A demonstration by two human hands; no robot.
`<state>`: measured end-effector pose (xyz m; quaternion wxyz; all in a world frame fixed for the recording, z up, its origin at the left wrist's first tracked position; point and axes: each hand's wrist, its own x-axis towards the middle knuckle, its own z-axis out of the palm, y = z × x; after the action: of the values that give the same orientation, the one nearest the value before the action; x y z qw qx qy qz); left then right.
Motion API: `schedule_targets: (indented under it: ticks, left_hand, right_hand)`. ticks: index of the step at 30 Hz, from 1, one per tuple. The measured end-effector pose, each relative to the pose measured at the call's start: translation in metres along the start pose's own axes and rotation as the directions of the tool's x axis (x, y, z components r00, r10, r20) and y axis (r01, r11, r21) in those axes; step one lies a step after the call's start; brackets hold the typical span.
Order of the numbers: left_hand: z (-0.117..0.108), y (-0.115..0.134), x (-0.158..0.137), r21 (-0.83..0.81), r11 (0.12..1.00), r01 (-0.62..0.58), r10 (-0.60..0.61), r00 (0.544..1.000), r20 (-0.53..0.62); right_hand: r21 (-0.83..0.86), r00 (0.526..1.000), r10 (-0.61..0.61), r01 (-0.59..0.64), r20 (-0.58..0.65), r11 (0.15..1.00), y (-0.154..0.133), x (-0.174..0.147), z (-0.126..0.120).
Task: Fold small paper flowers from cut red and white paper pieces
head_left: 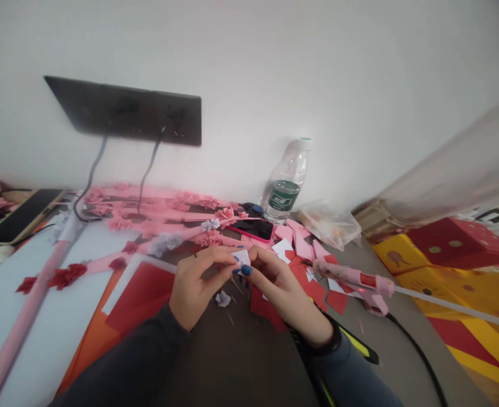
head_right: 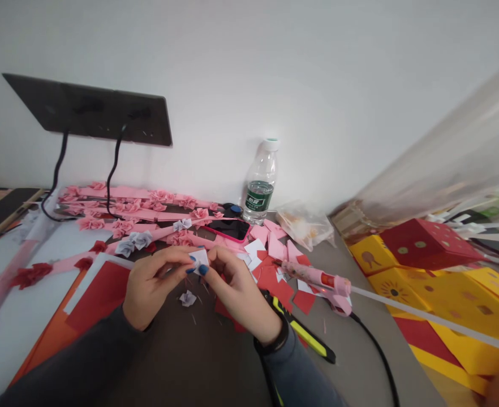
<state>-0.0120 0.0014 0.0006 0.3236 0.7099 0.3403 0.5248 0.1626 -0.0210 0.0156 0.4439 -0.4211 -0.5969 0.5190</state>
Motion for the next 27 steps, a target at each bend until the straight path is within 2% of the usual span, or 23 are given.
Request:
schedule_targets:
  ticks: [3,6,9,15,20,27]
  left_hand:
    - [0.0016,0.0002,0.0003,-0.044,0.989,0.142,-0.144,0.988,-0.058]
    - [0.0027,-0.0011,0.0006,-0.124,0.969,0.215,-0.226,0.971,-0.075]
    - [0.0020,-0.0016,0.0013,-0.139,0.966,0.216,-0.226,0.972,-0.058]
    - [0.0011,0.0019,0.0023,-0.132,0.982,0.139,-0.140,0.990,0.001]
    - [0.0044,0.0013,0.0014,-0.267,0.942,0.202,-0.194,0.979,0.058]
    - [0.0078,-0.0028,-0.0001,-0.365,0.897,0.249,-0.251,0.967,0.042]
  right_hand:
    - [-0.010,1.000,-0.008,0.008,-0.009,1.000,0.0010,-0.0010,0.0003]
    - [-0.037,1.000,-0.015,0.014,-0.022,0.999,0.0021,-0.0013,0.0007]
    - [-0.068,0.999,-0.022,0.019,-0.039,0.997,0.0037,-0.0018,0.0012]
    - [-0.092,0.998,-0.041,0.035,-0.058,0.995,0.0066,-0.0025,-0.0006]
    - [-0.083,0.995,-0.039,0.031,-0.093,0.996,0.0049,-0.0020,-0.0018]
    - [-0.086,0.994,-0.037,0.028,-0.101,0.996,0.0030,-0.0029,-0.0018]
